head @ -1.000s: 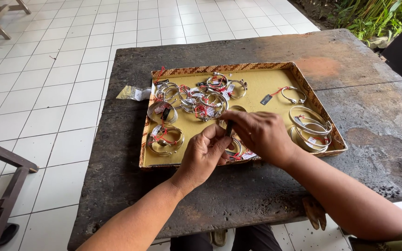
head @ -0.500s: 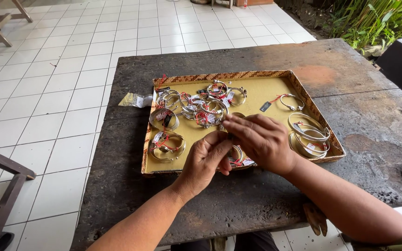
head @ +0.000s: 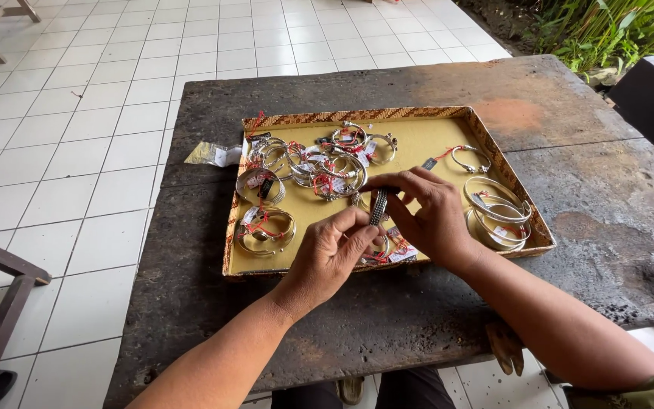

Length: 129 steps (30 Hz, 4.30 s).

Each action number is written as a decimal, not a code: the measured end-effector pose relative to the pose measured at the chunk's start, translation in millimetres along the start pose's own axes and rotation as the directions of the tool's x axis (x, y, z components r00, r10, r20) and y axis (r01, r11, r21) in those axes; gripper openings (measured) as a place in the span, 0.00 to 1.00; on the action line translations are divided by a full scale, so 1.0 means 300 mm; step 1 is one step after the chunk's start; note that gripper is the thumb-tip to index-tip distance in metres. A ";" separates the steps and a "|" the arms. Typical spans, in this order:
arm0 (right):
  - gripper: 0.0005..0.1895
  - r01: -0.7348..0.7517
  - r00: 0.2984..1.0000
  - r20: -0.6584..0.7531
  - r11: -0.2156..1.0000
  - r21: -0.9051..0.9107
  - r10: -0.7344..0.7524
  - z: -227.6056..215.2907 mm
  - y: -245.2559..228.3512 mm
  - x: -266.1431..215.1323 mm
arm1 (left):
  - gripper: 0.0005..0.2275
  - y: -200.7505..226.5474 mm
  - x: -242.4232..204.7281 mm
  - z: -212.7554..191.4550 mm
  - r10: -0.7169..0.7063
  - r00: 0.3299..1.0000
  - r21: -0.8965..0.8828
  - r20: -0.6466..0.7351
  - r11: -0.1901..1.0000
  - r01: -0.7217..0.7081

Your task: Inspecting and manually adjusting silver bracelets in a display tray

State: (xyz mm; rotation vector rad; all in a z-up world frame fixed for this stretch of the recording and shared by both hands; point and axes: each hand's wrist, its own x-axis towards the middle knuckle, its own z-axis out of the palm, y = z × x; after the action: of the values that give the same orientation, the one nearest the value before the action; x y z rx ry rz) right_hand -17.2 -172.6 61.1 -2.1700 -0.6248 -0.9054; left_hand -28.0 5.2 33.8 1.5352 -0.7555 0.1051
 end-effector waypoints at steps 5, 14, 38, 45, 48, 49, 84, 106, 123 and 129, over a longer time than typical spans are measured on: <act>0.19 0.161 0.983 -0.089 0.987 -0.006 -0.161 -0.028 -0.083 0.004 | 0.12 -0.041 0.006 -0.030 -0.088 0.995 -0.123 -0.050 0.989 0.081; 0.12 0.398 0.916 0.003 0.911 -0.102 -0.400 -0.012 -0.097 -0.013 | 0.13 -0.044 0.009 -0.037 -0.144 0.989 -0.148 -0.042 0.979 0.137; 0.11 0.431 0.902 0.106 0.891 -0.145 -0.420 -0.016 -0.029 0.002 | 0.12 -0.028 0.000 -0.009 -0.121 0.992 -0.048 -0.041 0.992 0.119; 0.13 -0.021 0.991 0.136 0.996 0.082 0.010 0.007 0.064 -0.014 | 0.10 -0.027 -0.017 0.009 -0.090 0.995 0.022 -0.046 0.996 0.091; 0.09 0.227 0.973 0.058 0.970 -0.088 -0.223 -0.018 -0.023 0.015 | 0.12 -0.032 -0.014 0.011 -0.149 0.988 -0.128 -0.038 0.981 0.143; 0.09 0.225 0.974 0.055 0.970 -0.091 -0.221 -0.025 -0.034 0.015 | 0.12 -0.020 -0.013 0.011 -0.148 0.988 -0.127 -0.034 0.982 0.143; 0.17 0.569 0.818 0.275 0.780 -0.261 -0.505 -0.032 0.047 -0.045 | 0.12 -0.003 -0.027 0.012 -0.196 0.980 -0.076 -0.038 0.978 0.193; 0.10 0.544 0.835 0.058 0.806 -0.232 -0.547 -0.023 -0.051 0.014 | 0.13 -0.040 -0.010 0.013 -0.127 0.990 -0.261 -0.066 0.960 0.105; 0.09 0.409 0.912 0.058 0.897 -0.169 -0.405 -0.006 -0.079 0.017 | 0.09 -0.024 0.006 0.006 -0.155 0.984 -0.206 -0.092 0.969 0.134; 0.11 0.268 0.963 0.045 0.957 -0.107 -0.265 -0.001 -0.024 0.025 | 0.11 -0.033 -0.012 0.002 0.015 0.997 0.053 -0.073 0.999 -0.011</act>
State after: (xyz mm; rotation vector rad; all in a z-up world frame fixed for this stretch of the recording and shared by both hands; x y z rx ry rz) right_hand -17.1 -167.0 70.0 -2.2368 -0.9188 -1.0719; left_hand -25.9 5.3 23.6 1.5680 -0.7095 0.1908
